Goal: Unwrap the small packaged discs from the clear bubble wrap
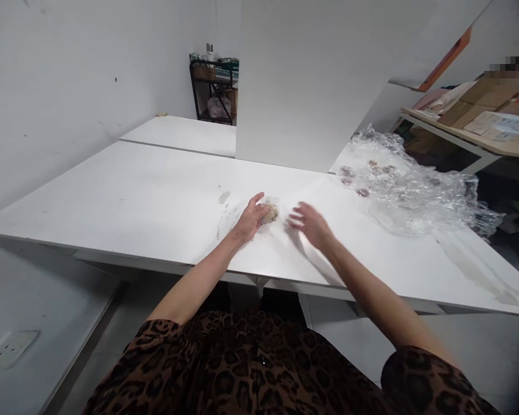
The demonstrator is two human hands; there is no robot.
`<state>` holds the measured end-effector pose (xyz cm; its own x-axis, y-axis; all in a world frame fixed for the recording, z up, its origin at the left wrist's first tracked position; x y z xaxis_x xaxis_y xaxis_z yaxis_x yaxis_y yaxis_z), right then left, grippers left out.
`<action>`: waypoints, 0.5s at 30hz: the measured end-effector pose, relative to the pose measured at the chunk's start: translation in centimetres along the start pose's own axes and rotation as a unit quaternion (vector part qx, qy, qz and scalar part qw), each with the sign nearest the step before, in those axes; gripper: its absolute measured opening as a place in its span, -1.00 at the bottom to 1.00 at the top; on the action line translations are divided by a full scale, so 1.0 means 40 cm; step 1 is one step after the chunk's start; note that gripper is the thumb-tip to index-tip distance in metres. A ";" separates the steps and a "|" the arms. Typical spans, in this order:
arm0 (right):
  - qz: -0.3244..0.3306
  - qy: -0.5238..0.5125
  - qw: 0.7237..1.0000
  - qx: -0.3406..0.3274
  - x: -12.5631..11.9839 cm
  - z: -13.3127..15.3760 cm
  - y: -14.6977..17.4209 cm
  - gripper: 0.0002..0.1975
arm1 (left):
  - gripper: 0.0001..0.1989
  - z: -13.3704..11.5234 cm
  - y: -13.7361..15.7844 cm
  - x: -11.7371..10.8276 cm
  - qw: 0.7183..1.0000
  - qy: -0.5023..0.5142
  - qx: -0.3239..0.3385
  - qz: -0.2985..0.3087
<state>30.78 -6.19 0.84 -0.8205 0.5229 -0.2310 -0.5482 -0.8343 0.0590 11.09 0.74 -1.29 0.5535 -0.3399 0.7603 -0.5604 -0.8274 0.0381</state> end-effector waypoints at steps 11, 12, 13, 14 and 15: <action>0.272 -0.296 0.908 0.117 0.134 -0.060 0.122 -0.74 | -0.41 0.044 0.012 0.000 0.869 -0.485 0.088 0.054; 0.266 -0.297 0.907 0.133 0.126 -0.069 0.122 -0.78 | -0.41 0.045 0.013 0.007 0.856 -0.507 0.082 0.063; 0.260 -0.299 0.906 0.149 0.117 -0.078 0.120 -0.82 | -0.40 0.047 0.016 0.013 0.855 -0.509 0.068 0.077; 0.254 -0.301 0.904 0.164 0.106 -0.087 0.115 -0.85 | -0.39 0.047 0.018 0.019 0.863 -0.495 0.050 0.091; 0.247 -0.304 0.903 0.176 0.093 -0.096 0.105 -0.87 | -0.37 0.046 0.020 0.023 0.878 -0.468 0.035 0.097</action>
<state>26.05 -8.42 -3.48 -0.8579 0.1909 0.4770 -0.0203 -0.9403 0.3398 12.28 -1.07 -1.75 0.7343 -0.6683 -0.1187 -0.6785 -0.7280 -0.0981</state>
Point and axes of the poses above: each hand's wrist, its own y-axis away from the middle knuckle, its own x-axis out of the palm, z = x × y, the point moved 2 cm from there along -y, towards the middle knuckle, and after that the axes turned 15 degrees about y, right-handed, at the moved point
